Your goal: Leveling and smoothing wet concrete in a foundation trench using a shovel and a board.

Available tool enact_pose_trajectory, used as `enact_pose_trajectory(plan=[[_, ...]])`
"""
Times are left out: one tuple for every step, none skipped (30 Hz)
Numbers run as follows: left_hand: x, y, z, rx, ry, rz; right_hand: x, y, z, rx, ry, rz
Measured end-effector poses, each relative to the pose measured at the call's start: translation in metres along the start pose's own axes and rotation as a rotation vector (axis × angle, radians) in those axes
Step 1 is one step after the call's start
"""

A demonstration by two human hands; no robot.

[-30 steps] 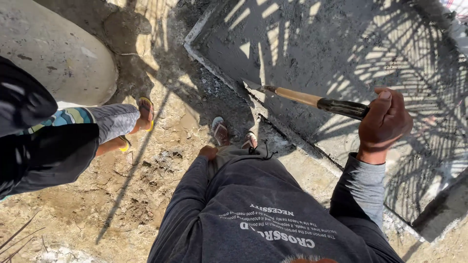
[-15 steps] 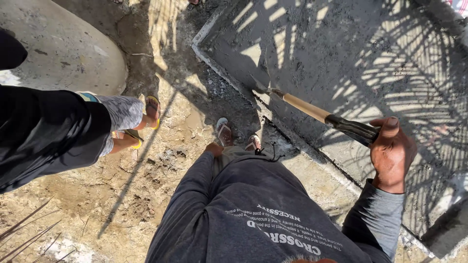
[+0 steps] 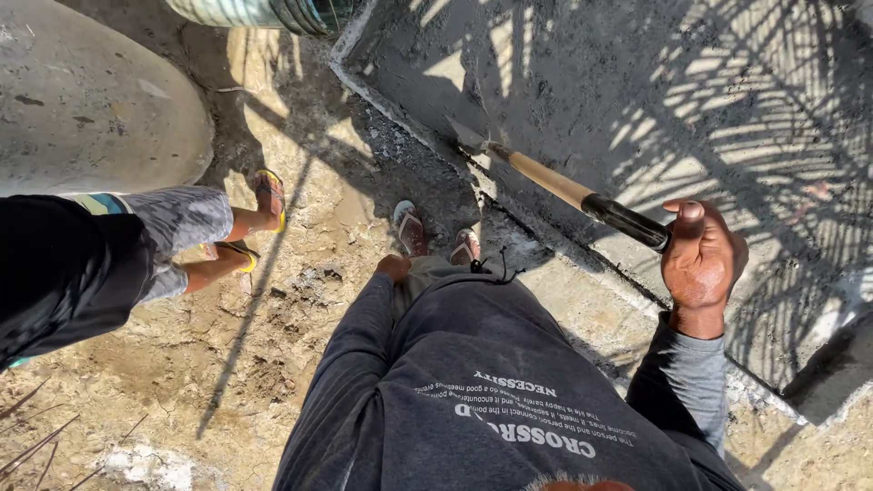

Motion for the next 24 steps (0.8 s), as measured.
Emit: enact_pose_trajectory(plan=[[-0.001,0.001,-0.001,0.005,-0.025,0.018,0.0,0.0,-0.003,-0.009,0.006,0.007],[-0.003,0.003,-0.001,0.009,-0.05,0.035,0.0,0.0,-0.006,-0.019,0.013,0.014],[0.0,0.007,-0.002,0.01,-0.043,0.03,-0.001,-0.001,-0.005,-0.011,0.011,0.016],[0.002,0.011,-0.002,0.024,0.0,0.027,-0.002,-0.002,-0.004,-0.006,0.002,0.018],[0.003,0.016,-0.001,0.039,0.045,0.025,-0.002,-0.002,-0.004,-0.001,-0.007,0.022],[0.003,0.017,-0.001,0.04,0.053,0.02,-0.002,-0.003,-0.003,0.006,-0.008,0.026],[0.001,0.017,0.003,0.074,0.111,0.041,-0.003,-0.004,-0.003,0.006,-0.016,0.038],[0.0,0.018,0.007,0.108,0.17,0.061,-0.005,-0.005,-0.003,0.005,-0.023,0.049],[-0.002,0.018,0.009,0.11,0.177,0.059,-0.005,-0.005,-0.002,0.01,-0.023,0.055],[-0.002,0.018,0.016,0.178,0.364,0.068,-0.006,-0.005,-0.001,0.016,-0.027,0.063],[0.0,0.016,0.023,0.244,0.55,0.075,-0.006,-0.005,0.0,0.022,-0.03,0.069],[-0.001,0.016,0.023,0.246,0.557,0.072,-0.006,-0.006,0.001,0.028,-0.03,0.073],[-0.002,0.015,0.026,0.273,0.614,0.095,-0.006,-0.006,0.004,0.047,-0.015,0.077],[-0.003,0.014,0.028,0.3,0.672,0.118,-0.005,-0.006,0.006,0.066,0.001,0.08],[-0.004,0.014,0.029,0.303,0.676,0.117,-0.006,-0.006,0.005,0.068,0.0,0.085],[-0.004,0.015,0.03,0.301,0.657,0.107,-0.006,-0.006,0.004,0.072,0.008,0.084],[-0.003,0.015,0.029,0.298,0.636,0.095,-0.006,-0.006,0.003,0.077,0.016,0.08],[-0.003,0.015,0.03,0.3,0.638,0.093,-0.006,-0.006,0.004,0.079,0.014,0.082],[-0.003,0.016,0.032,0.316,0.667,0.102,-0.006,-0.006,0.003,0.062,0.014,0.086],[-0.004,0.017,0.034,0.331,0.695,0.112,-0.006,-0.005,0.002,0.045,0.014,0.091],[-0.003,0.017,0.035,0.333,0.695,0.111,-0.006,-0.004,0.001,0.046,0.012,0.091],[-0.003,0.017,0.034,0.321,0.696,0.11,-0.006,-0.003,0.0,0.059,0.007,0.085],[-0.003,0.018,0.034,0.31,0.696,0.109,-0.006,-0.002,0.0,0.071,0.001,0.08],[-0.003,0.018,0.034,0.312,0.696,0.108,-0.007,-0.001,0.0,0.072,-0.001,0.08]])
Point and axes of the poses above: each hand's wrist, its own y-axis towards the middle knuckle, its own x-axis out of the palm, z = x × y, the point moved 7 cm from there along y, towards the middle knuckle, and after that the axes turned 10 degrees about -z, right-handed, at the moved point
